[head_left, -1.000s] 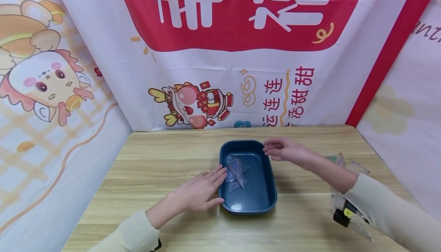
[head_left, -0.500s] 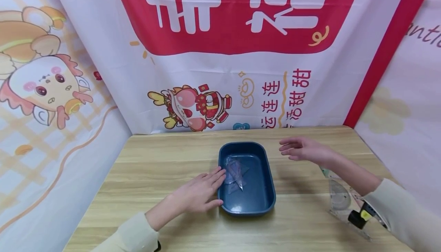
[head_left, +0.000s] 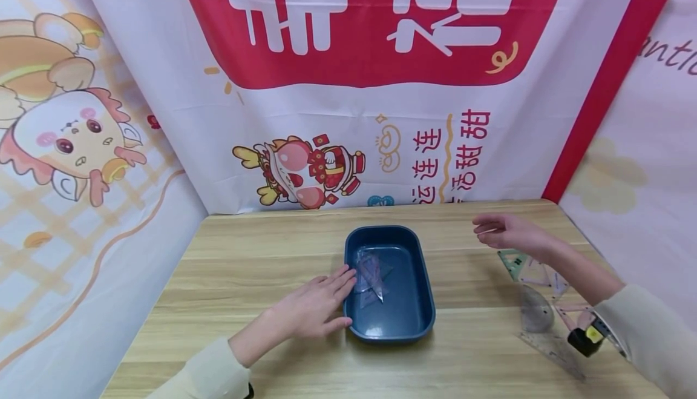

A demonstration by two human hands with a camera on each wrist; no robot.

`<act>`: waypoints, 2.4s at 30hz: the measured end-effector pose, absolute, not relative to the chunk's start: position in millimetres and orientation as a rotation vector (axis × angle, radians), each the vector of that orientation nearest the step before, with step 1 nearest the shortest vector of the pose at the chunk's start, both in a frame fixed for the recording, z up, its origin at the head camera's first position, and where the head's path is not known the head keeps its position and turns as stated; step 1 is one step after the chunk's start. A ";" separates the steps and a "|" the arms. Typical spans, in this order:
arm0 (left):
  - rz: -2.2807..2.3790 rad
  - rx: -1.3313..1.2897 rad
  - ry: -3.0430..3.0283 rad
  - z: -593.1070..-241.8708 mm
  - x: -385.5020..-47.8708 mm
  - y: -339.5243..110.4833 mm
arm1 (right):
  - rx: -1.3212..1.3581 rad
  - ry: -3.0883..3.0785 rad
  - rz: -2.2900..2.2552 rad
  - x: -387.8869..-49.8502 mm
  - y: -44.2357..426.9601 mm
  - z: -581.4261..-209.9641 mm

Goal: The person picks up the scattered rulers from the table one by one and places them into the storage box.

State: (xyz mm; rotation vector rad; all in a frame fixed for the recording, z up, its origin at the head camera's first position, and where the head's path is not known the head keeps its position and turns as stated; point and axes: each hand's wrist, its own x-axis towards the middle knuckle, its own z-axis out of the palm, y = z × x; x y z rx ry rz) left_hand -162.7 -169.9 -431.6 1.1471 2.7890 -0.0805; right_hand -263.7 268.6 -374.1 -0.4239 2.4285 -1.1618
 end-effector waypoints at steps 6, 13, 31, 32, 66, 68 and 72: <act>-0.079 1.158 2.791 -432.2 -163.4 -170.3 | -0.553 2.576 -1.061 -269.9 288.0 -384.7; -0.095 1.172 2.799 -432.4 -163.5 -170.2 | -0.557 2.666 -0.888 -274.5 307.2 -399.6; -0.101 1.165 2.799 -434.0 -163.8 -169.3 | -0.504 2.756 -0.275 -278.4 328.1 -440.7; -0.096 1.164 2.798 -434.2 -163.5 -169.5 | -0.483 2.752 -0.270 -278.8 328.1 -442.4; -0.099 1.161 2.803 -434.2 -162.8 -168.8 | -0.541 2.749 -0.256 -296.3 303.4 -453.0; -0.094 1.161 2.805 -433.9 -162.6 -168.9 | -0.561 2.755 -0.251 -297.4 301.6 -453.6; -0.086 1.161 2.804 -433.9 -162.4 -169.5 | -0.589 2.749 -0.245 -300.7 298.6 -454.5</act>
